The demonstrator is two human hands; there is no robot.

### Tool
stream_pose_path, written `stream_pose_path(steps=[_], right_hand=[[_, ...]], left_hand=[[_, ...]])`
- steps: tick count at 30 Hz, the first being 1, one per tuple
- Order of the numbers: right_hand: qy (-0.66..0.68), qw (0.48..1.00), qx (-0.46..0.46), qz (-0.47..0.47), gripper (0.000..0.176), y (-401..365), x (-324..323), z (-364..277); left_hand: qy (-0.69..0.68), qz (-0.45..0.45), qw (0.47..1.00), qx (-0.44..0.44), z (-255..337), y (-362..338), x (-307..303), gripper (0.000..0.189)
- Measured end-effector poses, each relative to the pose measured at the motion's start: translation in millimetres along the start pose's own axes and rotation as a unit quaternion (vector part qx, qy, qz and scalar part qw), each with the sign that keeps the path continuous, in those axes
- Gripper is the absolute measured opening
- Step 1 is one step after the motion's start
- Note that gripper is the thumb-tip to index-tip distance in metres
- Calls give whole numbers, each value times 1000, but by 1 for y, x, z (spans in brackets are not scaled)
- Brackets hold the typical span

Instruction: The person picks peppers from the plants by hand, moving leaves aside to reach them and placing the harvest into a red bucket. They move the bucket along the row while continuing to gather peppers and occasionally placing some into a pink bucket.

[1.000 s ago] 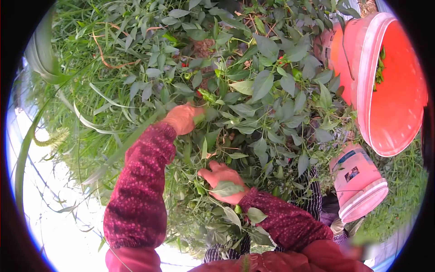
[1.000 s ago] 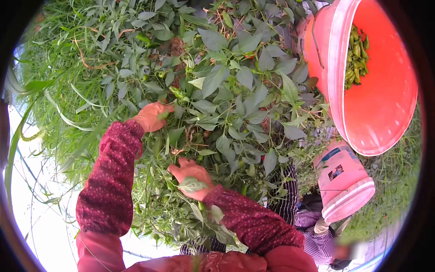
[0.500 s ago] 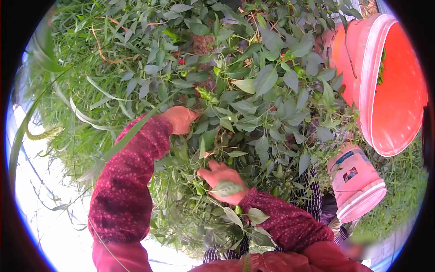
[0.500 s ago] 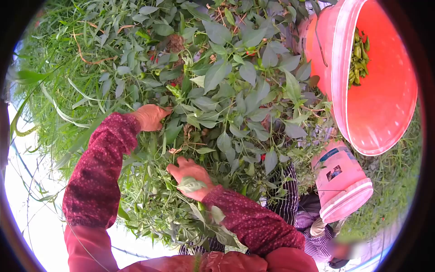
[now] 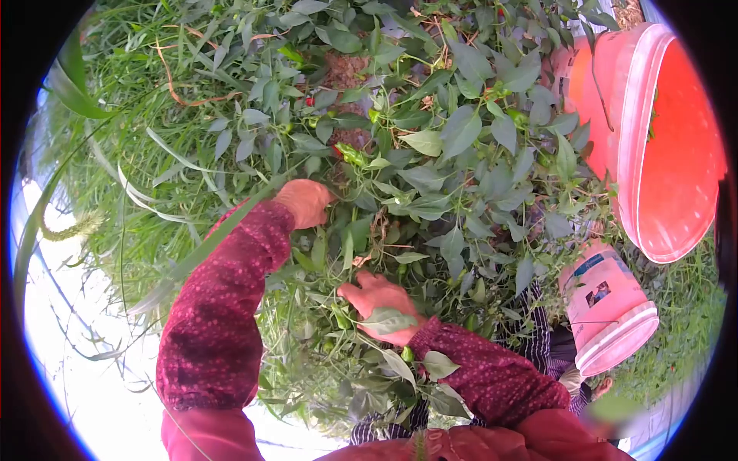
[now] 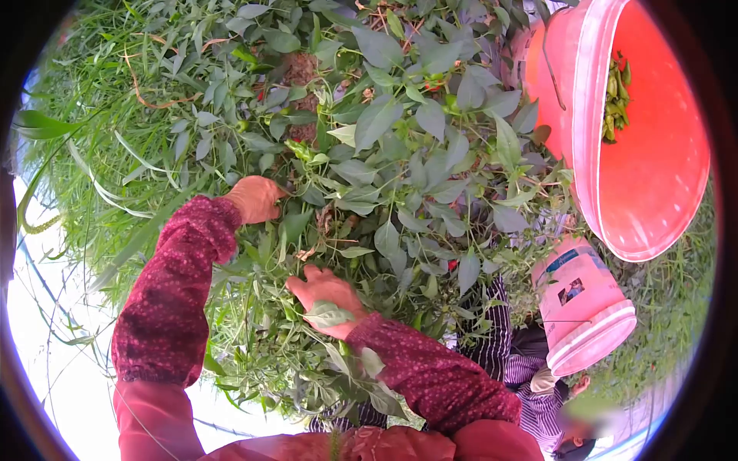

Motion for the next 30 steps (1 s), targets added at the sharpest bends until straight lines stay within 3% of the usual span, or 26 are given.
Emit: stream_pose_path(steps=[2, 5, 9, 11, 14, 15, 18, 22, 26, 28, 30], right_hand=[[-1, 1000, -12, 4, 42, -1, -6, -5], [-8, 1000, -8, -1, 39, 1, 0, -4], [-4, 1000, 4, -16, 38, 2, -3, -6], [2, 1000, 3, -2, 38, 1, -4, -4], [3, 1000, -10, 13, 38, -2, -9, -5], [1, 1000, -18, 15, 39, -1, -10, -8], [-3, 1000, -16, 1, 41, 0, -7, -8], [-9, 1000, -18, 19, 42, 0, -9, -6], [-7, 1000, -9, -7, 42, 2, -5, -6], [-10, 1000, -6, -8, 43, 1, -5, -5], [0, 1000, -11, -4, 43, -1, -7, -6]], left_hand=[[-55, -3, 999, -3, -6, -6, 1, 49], [-45, -6, 998, 44, 1, -2, 6, 49], [-14, -13, 1000, 14, 4, 9, 11, 49], [-38, 99, 991, 78, 7, 12, 8, 55], [-27, 34, 995, 88, 9, 11, 16, 47], [-37, -3, 998, 51, 7, 11, 19, 47], [-38, -10, 997, 59, 12, 21, 23, 54], [-41, 63, 994, 82, 22, 16, 15, 51], [-23, 26, 998, 52, 26, 12, 10, 53], [-7, 68, 992, 107, 35, 7, 6, 64], [14, 65, 990, 121, 36, 8, 6, 62]])
Point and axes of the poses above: each hand's wrist, its own y-axis towards the middle knuckle, its own x-axis out of the palm, z = x × y, the point moved 10 cm from there along y, towards the middle knuckle, and after that the axes turned 9 degrees about -z, right-handed, at the moved point
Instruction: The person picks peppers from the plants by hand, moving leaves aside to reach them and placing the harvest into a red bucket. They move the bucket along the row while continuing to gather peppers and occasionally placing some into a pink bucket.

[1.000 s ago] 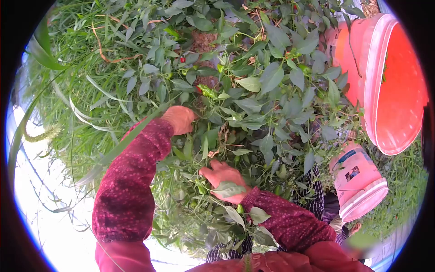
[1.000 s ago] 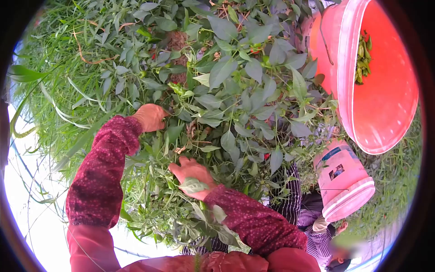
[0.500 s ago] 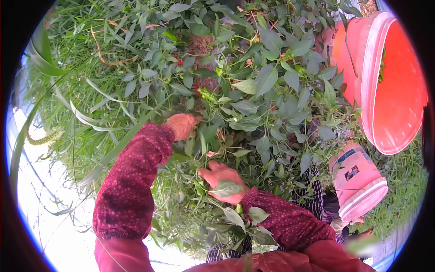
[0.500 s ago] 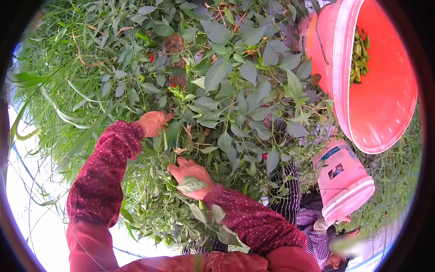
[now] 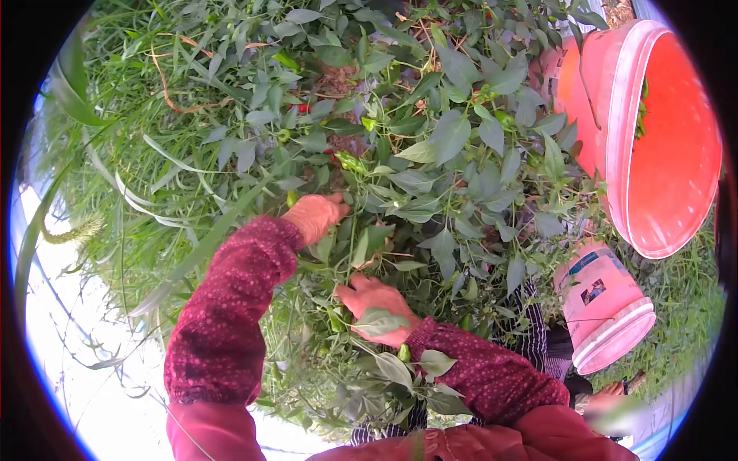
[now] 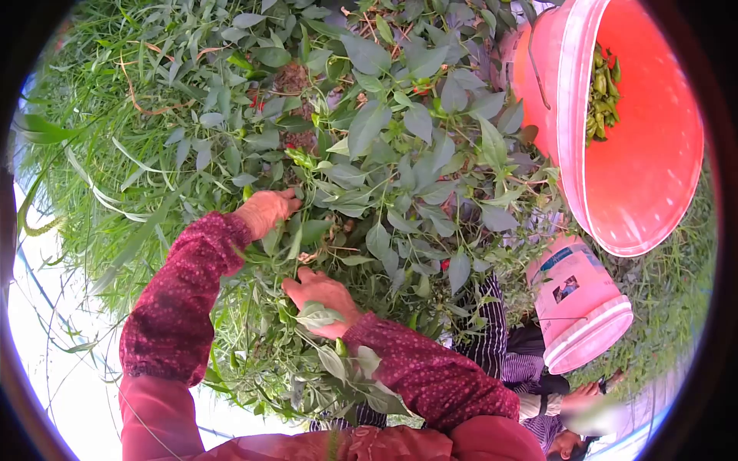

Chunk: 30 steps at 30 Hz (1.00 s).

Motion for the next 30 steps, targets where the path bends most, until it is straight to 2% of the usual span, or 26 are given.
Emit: stream_pose_path(steps=[2, 4, 5, 9, 11, 12, 14, 15, 18, 19, 20, 22, 23, 25, 26, 28, 29, 30], right_hand=[[1, 1000, 9, -16, 49, 2, 4, 2], [2, 999, 19, -30, 56, 2, 7, 5], [1, 1000, 16, -18, 56, 1, 6, 6], [-9, 1000, 15, -10, 58, 2, 8, 5], [-13, 1000, 9, 10, 51, 2, 5, 4], [-12, 1000, 6, 26, 45, 0, 4, 3], [-17, 999, 0, 27, 46, -4, 4, 3], [-27, 999, -8, 28, 47, -5, 2, 1], [-23, 1000, -16, 9, 48, -7, -1, -3], [-17, 1000, -6, -5, 47, -8, -2, -4], [-18, 1000, -8, -3, 47, -8, -2, -4], [-22, 999, -21, 37, 41, -13, -3, -4], [-20, 999, -19, 36, 41, -13, -3, -1], [-14, 1000, 14, 19, 36, -11, 2, 8], [-9, 1000, 13, 19, 36, -13, 5, 8], [2, 999, 2, 44, 28, -12, -1, 7], [13, 999, 18, 28, 24, -8, 11, 17], [20, 999, 12, 25, 24, -10, 14, 12]], left_hand=[[19, -6, 1000, 15, -1, -3, 3, 61], [42, 103, 991, 68, 9, -15, -19, 47], [89, 51, 994, 33, 8, -10, -16, 41], [125, 59, 990, 30, 19, -3, -23, 32], [225, 27, 972, -63, 25, -10, -36, 24], [226, 26, 972, -63, 38, -19, -42, 24], [195, 34, 971, -138, 50, -52, -60, 12], [184, -4, 972, -143, 50, -60, -54, 12], [122, -7, 977, -175, 32, -87, -38, 10], [65, 80, 981, -163, 30, -94, -49, 11], [67, 80, 981, -165, 29, -93, -45, 11], [33, -2, 980, -197, 26, -92, -32, 17], [32, -4, 980, -195, 30, -97, -44, 17], [-43, -111, 944, -308, 12, -117, -41, 28], [-41, -115, 943, -308, 8, -125, -35, 28], [-150, -97, 980, -91, 36, -133, -25, 23], [-150, -103, 979, -93, 48, -138, -9, 23], [-156, -105, 973, -133, 57, -145, 13, 27]])
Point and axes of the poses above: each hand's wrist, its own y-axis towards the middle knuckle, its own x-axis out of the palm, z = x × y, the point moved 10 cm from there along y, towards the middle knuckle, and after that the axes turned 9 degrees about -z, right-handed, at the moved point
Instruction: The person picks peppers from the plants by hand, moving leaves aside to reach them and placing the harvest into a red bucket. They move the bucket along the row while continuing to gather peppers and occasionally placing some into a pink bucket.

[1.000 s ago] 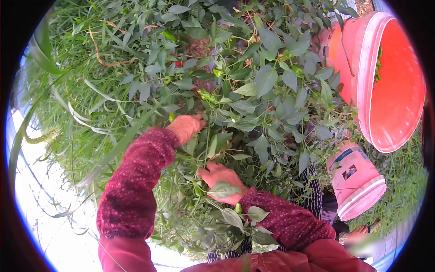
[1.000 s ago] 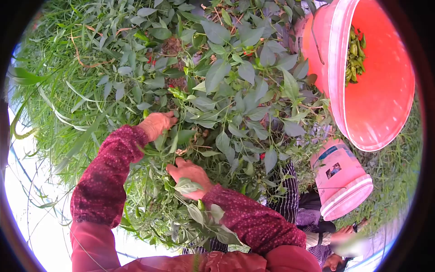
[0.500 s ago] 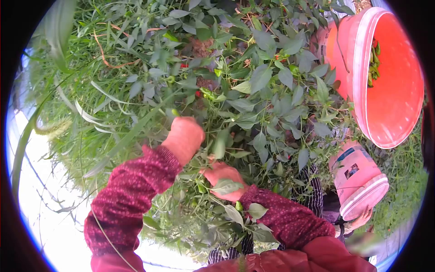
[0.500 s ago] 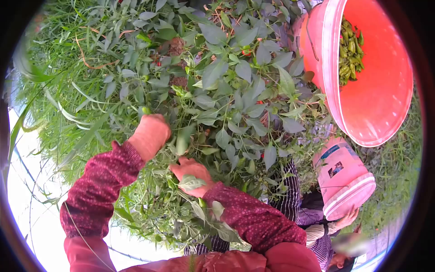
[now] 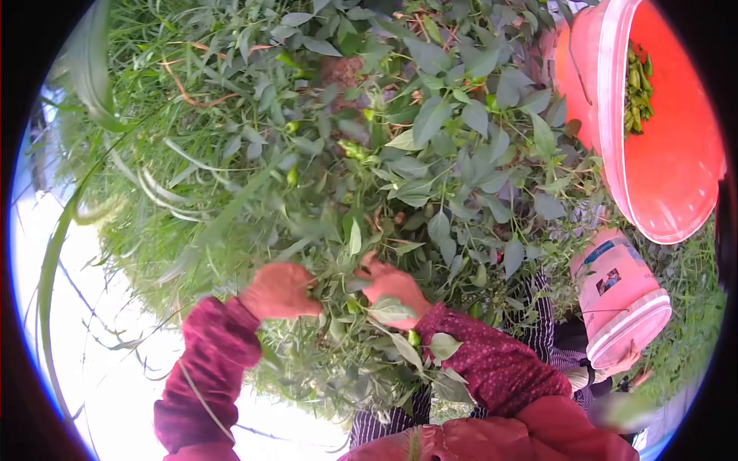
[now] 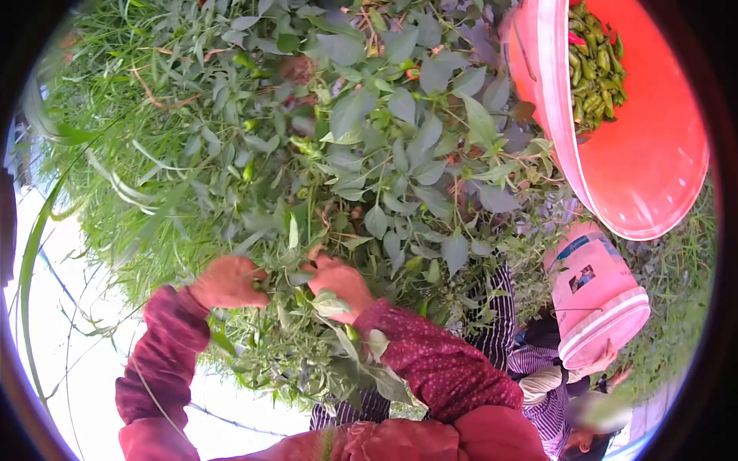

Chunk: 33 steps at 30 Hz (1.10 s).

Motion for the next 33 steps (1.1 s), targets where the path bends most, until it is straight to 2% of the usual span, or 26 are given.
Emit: stream_pose_path(steps=[2, 3, 4, 5, 6, 7, 8, 9, 10, 11, 12, 14, 15, 17, 18, 19, 20, 22, 23, 26, 27, 28, 30, 31, 32, 33], right_hand=[[-37, 997, -24, 67, 21, 0, -20, -8], [-26, 999, -6, 41, 22, 3, -15, -4], [-23, 999, -3, 36, 22, 1, -15, -2], [-3, 999, -13, 40, 28, 0, -16, -3], [14, 998, -26, 51, 35, 1, -22, -3], [38, 997, -27, 61, 55, 1, -25, -4], [48, 997, -26, 55, 55, 0, -25, -6], [66, 997, -16, 40, 63, 4, -26, -4], [78, 996, -7, 29, 71, 7, -30, 0], [61, 984, -116, 124, 72, 2, -46, -14], [61, 984, -115, 124, 72, 0, -47, -12], [36, 984, -51, 170, 72, -9, -68, -8], [70, 991, -24, 108, 74, -2, -64, 2], [101, 989, -47, 97, 74, -14, -93, -15], [130, 985, -73, 91, 75, -17, -101, -24], [100, 974, -145, 140, 77, -18, -98, -28], [99, 975, -143, 140, 77, -17, -94, -28], [28, 979, -154, 132, 82, -16, -86, -37], [9, 981, -139, 138, 84, -17, -84, -37], [38, 972, -123, 197, 85, -22, -96, -34], [23, 966, -143, 213, 83, -25, -99, -35], [24, 966, -142, 213, 83, -26, -99, -36], [19, 986, -107, 127, 83, -19, -85, -35], [54, 991, -85, 87, 79, -15, -78, -28], [56, 991, -84, 88, 79, -14, -75, -25], [56, 991, -91, 83, 77, -12, -70, -21]], left_hand=[[-1, 17, 999, -42, -7, -8, 2, 31], [-193, 4, 981, 8, -7, -10, 2, 32], [-383, -18, 922, 53, 0, -16, 7, 33], [-445, -44, 894, 19, -3, -17, 7, 32], [-447, -43, 893, 15, -2, -16, 6, 32], [-489, 6, 872, 7, -8, -16, -1, 31], [-529, 50, 847, -5, -13, -18, -2, 31], [-577, 86, 812, 13, -14, -17, -3, 30], [-578, 86, 812, 11, -15, -14, -1, 30], [-567, 109, 817, 6, -18, -13, -4, 29], [-556, 133, 821, 3, -22, -12, -6, 27], [-549, 146, 823, 28, -20, -7, -11, 23], [-557, 138, 819, 27, -18, -7, -10, 24], [-566, 128, 814, 27, -11, -10, -14, 25], [-485, 148, 862, -1, -13, -13, -20, 29], [-398, 166, 901, -30, -14, -14, -25, 32], [-400, 166, 901, -28, -12, -12, -25, 32], [-173, 197, 965, -3, 10, -8, -40, 37], [-66, 149, 983, -81, 15, -4, -40, 38], [-41, 133, 989, -53, 19, 10, -36, 36], [-79, 170, 981, -48, 14, 7, -43, 33], [-79, 168, 981, -47, 11, 8, -43, 33], [66, 165, 978, 108, 44, 10, -43, 29], [-66, 143, 982, 102, 47, 4, -50, 26], [-65, 142, 982, 102, 55, 2, -49, 26], [13, 133, 989, 64, 60, 4, -45, 24]])
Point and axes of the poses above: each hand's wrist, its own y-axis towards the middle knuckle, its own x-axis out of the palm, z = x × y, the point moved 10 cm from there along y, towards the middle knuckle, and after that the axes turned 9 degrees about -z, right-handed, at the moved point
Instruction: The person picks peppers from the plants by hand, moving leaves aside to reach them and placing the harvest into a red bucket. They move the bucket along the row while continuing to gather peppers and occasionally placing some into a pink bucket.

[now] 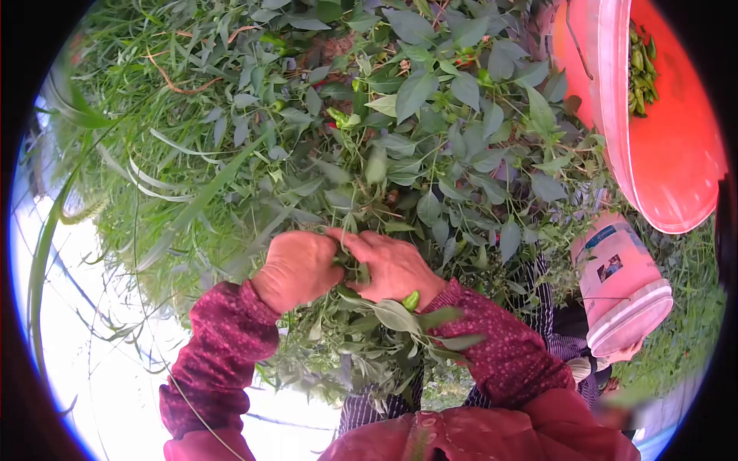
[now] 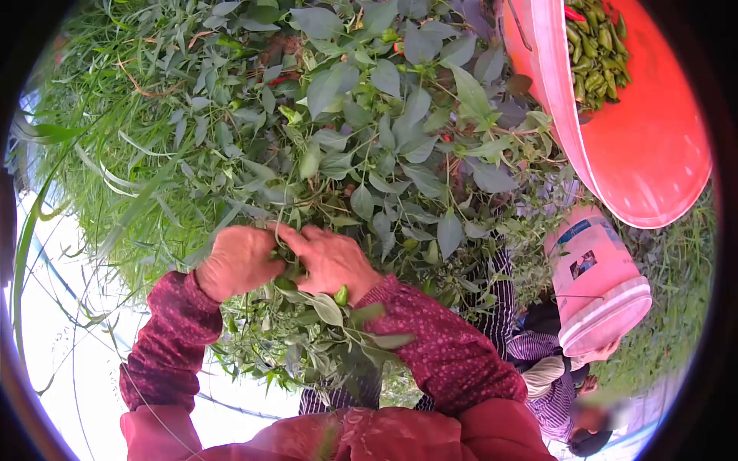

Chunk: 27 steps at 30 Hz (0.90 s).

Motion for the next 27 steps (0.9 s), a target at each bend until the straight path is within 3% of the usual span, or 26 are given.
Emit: stream_pose_path(steps=[1, 2, 3, 6, 9, 11, 14, 18, 20, 21, 23, 24, 25, 26, 27], right_hand=[[0, 1000, -7, -5, 75, 0, 4, 3], [18, 1000, 14, 8, 62, 0, 3, 10], [18, 1000, 16, 10, 62, 0, 6, 14], [15, 999, 45, -1, 38, -1, 11, 21], [130, 989, 72, 6, 36, -6, 9, 30], [116, 990, 76, 11, 36, -6, 7, 23], [73, 994, 74, 34, 36, -6, 4, 20], [33, 994, 50, 95, 35, -12, -13, 15], [16, 994, 94, 61, 32, -14, -8, 33], [-2, 990, 137, 27, 30, -12, -1, 46], [-10, 992, 116, 55, 30, -10, 9, 55], [277, 949, 143, 36, 33, -13, 49, 84], [537, 831, 148, 20, 36, -13, 74, 97], [523, 840, 140, 39, 36, -13, 51, 89], [285, 952, 109, 38, 44, -12, 22, 68]], left_hand=[[81, -13, 996, -26, 2, 1, 1, 22], [88, -33, 995, -25, 7, 1, -1, 25], [89, -33, 995, -22, 9, 1, -3, 25], [107, -14, 993, 45, 25, -1, -7, 27], [140, -24, 988, 54, 36, 1, -8, 26], [153, -126, 980, 20, 32, 3, -7, 26], [155, -110, 980, 60, 44, 0, -24, 18], [161, -121, 974, 106, 53, 0, -43, 23], [21, -335, 940, 69, 62, -15, -33, 19], [29, -336, 939, 69, 63, -19, -44, 19], [-133, -286, 937, 148, 83, -27, -80, 18], [-170, -292, 940, 52, 76, -25, -94, 24], [-155, -282, 945, 65, 79, -22, -101, 24], [-281, -217, 928, 109, 86, -16, -120, 26], [-405, -153, 889, 152, 91, -12, -143, 28]])
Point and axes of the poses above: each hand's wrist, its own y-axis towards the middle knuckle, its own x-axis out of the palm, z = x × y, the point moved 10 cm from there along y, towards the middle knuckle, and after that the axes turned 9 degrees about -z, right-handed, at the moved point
